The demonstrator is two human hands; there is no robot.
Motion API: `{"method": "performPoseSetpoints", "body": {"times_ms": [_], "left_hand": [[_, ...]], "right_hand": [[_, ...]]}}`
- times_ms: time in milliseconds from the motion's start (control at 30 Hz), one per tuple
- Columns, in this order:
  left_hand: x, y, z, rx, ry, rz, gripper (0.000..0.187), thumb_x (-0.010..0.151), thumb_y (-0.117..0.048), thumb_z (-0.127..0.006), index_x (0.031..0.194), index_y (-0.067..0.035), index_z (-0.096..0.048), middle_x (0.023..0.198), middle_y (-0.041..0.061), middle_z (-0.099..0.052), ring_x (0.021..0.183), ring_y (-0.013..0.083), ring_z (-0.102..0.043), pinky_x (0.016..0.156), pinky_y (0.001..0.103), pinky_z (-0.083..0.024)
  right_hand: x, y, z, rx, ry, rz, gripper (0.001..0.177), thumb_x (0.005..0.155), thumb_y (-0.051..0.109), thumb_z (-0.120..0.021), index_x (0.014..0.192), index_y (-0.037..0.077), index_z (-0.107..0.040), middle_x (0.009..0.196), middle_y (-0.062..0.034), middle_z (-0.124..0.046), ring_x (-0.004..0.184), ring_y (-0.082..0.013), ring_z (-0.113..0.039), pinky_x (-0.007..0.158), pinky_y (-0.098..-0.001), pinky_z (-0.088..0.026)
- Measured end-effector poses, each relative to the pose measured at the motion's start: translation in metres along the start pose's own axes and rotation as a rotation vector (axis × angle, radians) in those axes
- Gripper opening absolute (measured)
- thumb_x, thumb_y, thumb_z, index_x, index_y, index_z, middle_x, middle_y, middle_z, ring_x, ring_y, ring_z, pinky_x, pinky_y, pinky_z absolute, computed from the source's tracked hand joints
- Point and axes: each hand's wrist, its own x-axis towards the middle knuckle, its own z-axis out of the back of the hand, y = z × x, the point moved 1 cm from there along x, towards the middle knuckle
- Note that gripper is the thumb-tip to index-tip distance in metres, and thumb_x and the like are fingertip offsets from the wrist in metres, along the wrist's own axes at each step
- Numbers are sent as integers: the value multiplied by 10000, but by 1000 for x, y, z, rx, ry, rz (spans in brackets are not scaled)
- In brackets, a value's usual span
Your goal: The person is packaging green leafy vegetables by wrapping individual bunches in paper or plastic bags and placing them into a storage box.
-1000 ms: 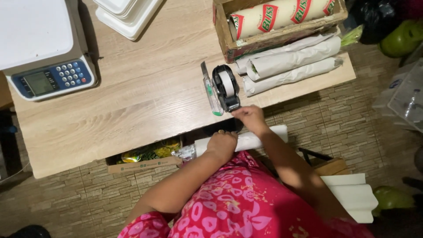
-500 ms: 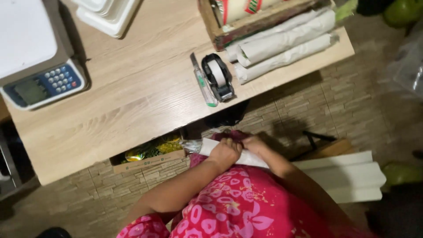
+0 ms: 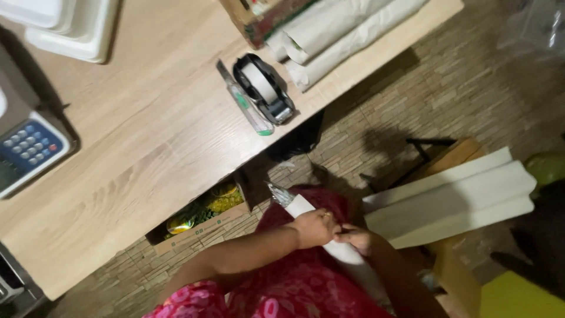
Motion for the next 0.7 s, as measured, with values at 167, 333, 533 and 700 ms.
{"method": "performPoseSetpoints", "body": {"times_ms": [167, 333, 533, 700], "left_hand": [[-16, 4, -55, -98, 275, -74, 360, 1063, -469, -446, 1001, -144, -590, 835, 71, -701, 782, 280, -678, 799, 435, -482], [-13, 42, -69, -111, 580, -123, 750, 874, -191, -682, 1517, -7, -344, 724, 110, -654, 638, 286, -642, 614, 409, -527], [25, 81, -100, -115, 697, -478, 878, 975, -314, -590, 1655, -187, -50, 1235, 42, -527, 781, 172, -672, 657, 298, -511], [37, 131, -149, -303, 639, -436, 860, 950, -391, -616, 1653, -204, -156, 1377, 65, -635, 1147, 238, -671, 1031, 452, -497]], "right_hand": [[-63, 38, -45, 264, -12, 282, 845, 703, 15, -856, 1473, 55, -510, 1254, -167, -723, 1118, -286, -686, 1000, -415, -523], [-83, 70, -59, -365, -374, 296, 1137, 689, 465, -837, 1614, 335, -189, 1535, -142, -442, 1321, -366, -501, 988, -520, -451], [36, 23, -31, 423, -132, 196, 1069, 714, -27, -811, 1567, 194, -205, 1526, -127, -520, 1302, -277, -585, 991, -466, -555], [108, -19, -11, 148, -111, 50, 506, 722, 76, -908, 1214, 78, -794, 1344, -97, -716, 1109, -247, -750, 920, -390, -644]]}}
